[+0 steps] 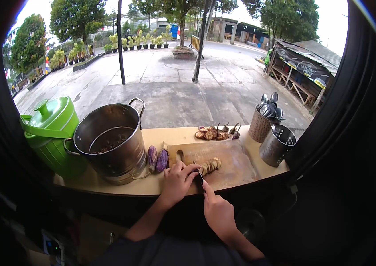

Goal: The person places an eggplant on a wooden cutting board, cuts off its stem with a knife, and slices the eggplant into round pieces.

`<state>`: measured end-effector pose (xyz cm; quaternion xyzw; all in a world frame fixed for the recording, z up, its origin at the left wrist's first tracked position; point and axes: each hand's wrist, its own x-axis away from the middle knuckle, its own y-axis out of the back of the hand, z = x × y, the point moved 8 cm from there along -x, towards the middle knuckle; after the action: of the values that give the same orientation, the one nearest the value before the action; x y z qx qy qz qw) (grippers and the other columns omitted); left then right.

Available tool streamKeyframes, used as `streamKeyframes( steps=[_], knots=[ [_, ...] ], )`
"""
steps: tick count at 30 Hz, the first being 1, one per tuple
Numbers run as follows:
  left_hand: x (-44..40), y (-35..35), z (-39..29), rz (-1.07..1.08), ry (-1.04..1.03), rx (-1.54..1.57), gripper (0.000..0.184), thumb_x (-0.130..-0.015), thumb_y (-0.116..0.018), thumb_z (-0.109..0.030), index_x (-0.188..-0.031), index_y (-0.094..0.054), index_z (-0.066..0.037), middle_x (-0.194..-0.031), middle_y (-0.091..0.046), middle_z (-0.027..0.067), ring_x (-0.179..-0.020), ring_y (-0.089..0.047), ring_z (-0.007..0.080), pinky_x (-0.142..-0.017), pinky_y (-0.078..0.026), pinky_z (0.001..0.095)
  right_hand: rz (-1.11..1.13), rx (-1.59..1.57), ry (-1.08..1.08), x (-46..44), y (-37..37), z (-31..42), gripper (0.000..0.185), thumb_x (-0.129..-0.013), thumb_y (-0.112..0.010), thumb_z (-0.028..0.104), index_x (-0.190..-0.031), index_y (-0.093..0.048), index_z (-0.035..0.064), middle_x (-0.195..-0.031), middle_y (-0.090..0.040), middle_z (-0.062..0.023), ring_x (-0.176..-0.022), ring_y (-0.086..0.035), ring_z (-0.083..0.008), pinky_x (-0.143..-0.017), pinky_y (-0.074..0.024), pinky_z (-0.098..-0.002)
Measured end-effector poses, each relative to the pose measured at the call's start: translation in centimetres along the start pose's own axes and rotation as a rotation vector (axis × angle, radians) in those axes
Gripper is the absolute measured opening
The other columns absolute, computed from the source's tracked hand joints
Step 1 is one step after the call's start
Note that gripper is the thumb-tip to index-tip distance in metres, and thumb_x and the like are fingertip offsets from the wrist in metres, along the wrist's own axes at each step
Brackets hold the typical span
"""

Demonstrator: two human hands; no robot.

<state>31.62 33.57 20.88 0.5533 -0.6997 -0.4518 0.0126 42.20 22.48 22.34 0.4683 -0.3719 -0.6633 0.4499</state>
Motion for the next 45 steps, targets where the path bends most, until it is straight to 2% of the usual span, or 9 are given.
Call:
streamKeyframes(
  steps=[8, 14, 25, 32, 35, 37, 39, 41, 45],
  knots=[
    [0.2, -0.2, 0.8, -0.051, 0.024, 0.084, 0.037, -0.093, -0.067, -0.029, -0.128, -0.060, -0.022, -0.098, -0.063, 0.0002, -0.097, -0.061, 0.0182, -0.083, -0.034, 0.0392, -0.006, -0.094, -0.064, -1.9, -0.3, -0.3, 0.032, -0.099, -0.057, 0.021, -0.130, -0.061, 0.0151, -0.070, -0.066, -0.0185, -0.065, -0.068, -0.0368, -0.058, -0.0540, -0.0467],
    [0.1, 0.2, 1.3, -0.062, 0.111, 0.126, 0.035, -0.089, -0.073, -0.027, -0.120, -0.062, -0.014, -0.089, -0.068, 0.0008, -0.086, -0.065, 0.0184, -0.088, -0.039, 0.0391, 0.013, -0.311, -0.143, -0.5, 0.7, -1.8, 0.031, -0.099, -0.058, 0.021, -0.129, -0.060, 0.0158, -0.077, -0.067, -0.0225, -0.074, -0.066, -0.0440, -0.063, -0.0520, -0.0517],
    [0.0, 0.4, 1.2, -0.126, 0.105, 0.141, 0.022, -0.086, -0.077, -0.020, -0.092, -0.064, -0.005, -0.081, -0.070, 0.0073, -0.078, -0.069, 0.0241, -0.077, -0.047, 0.0388, -0.195, -0.395, -0.020, 1.8, 2.3, -2.0, 0.036, -0.094, -0.065, 0.011, -0.130, -0.062, 0.0107, -0.091, -0.070, -0.0218, -0.080, -0.067, -0.0411, -0.066, -0.0530, -0.0458],
    [0.0, 0.5, 1.3, -0.173, 0.065, 0.111, 0.021, -0.084, -0.078, -0.017, -0.089, -0.063, -0.004, -0.077, -0.068, 0.0084, -0.075, -0.067, 0.0255, -0.073, -0.047, 0.0394, -0.168, -0.344, 0.022, 2.5, 2.6, -1.6, 0.038, -0.093, -0.066, 0.010, -0.131, -0.062, 0.0123, -0.092, -0.070, -0.0202, -0.080, -0.069, -0.0373, -0.066, -0.0540, -0.0429],
    [0.1, -0.1, 2.1, -0.126, 0.137, 0.200, 0.019, -0.087, -0.075, -0.022, -0.090, -0.062, -0.009, -0.081, -0.068, 0.0037, -0.083, -0.065, 0.0232, -0.081, -0.037, 0.0399, -0.160, -0.326, 0.032, 2.6, 2.8, -1.4, 0.038, -0.093, -0.066, 0.011, -0.131, -0.062, 0.0129, -0.090, -0.070, -0.0190, -0.077, -0.069, -0.0363, -0.065, -0.0537, -0.0427],
    [0.0, 0.5, 1.3, -0.192, 0.052, 0.146, 0.020, -0.084, -0.078, -0.015, -0.087, -0.062, -0.003, -0.076, -0.066, 0.0089, -0.074, -0.065, 0.0253, -0.071, -0.047, 0.0391, -0.152, -0.302, 0.028, 2.6, 3.0, -1.3, 0.038, -0.094, -0.065, 0.011, -0.131, -0.062, 0.0132, -0.087, -0.070, -0.0177, -0.075, -0.068, -0.0357, -0.064, -0.0533, -0.0428],
    [0.0, 0.5, 1.2, -0.198, 0.041, 0.147, 0.020, -0.083, -0.078, -0.014, -0.087, -0.062, -0.003, -0.077, -0.066, 0.0092, -0.074, -0.065, 0.0253, -0.071, -0.047, 0.0387, -0.143, -0.278, 0.024, 2.6, 2.6, -1.4, 0.038, -0.094, -0.065, 0.012, -0.132, -0.062, 0.0136, -0.083, -0.069, -0.0165, -0.072, -0.067, -0.0351, -0.062, -0.0528, -0.0429],
    [0.0, 0.7, 1.1, -0.204, 0.030, 0.146, 0.020, -0.083, -0.078, -0.013, -0.086, -0.062, -0.002, -0.077, -0.066, 0.0094, -0.073, -0.065, 0.0252, -0.070, -0.048, 0.0384, -0.191, -0.186, 0.075, 2.6, 2.3, -1.3, 0.042, -0.096, -0.063, 0.020, -0.138, -0.059, 0.0206, -0.066, -0.057, -0.0089, -0.054, -0.061, -0.0287, -0.049, -0.0505, -0.0410],
    [-0.1, 0.5, 1.3, -0.135, 0.077, 0.175, 0.020, -0.083, -0.077, -0.017, -0.086, -0.062, -0.005, -0.082, -0.065, 0.0084, -0.079, -0.064, 0.0259, -0.074, -0.043, 0.0400, -0.127, -0.187, 0.022, 1.7, 2.5, -0.5, 0.038, -0.095, -0.063, 0.014, -0.133, -0.061, 0.0153, -0.073, -0.063, -0.0134, -0.066, -0.065, -0.0331, -0.057, -0.0508, -0.0440]
  ],
)
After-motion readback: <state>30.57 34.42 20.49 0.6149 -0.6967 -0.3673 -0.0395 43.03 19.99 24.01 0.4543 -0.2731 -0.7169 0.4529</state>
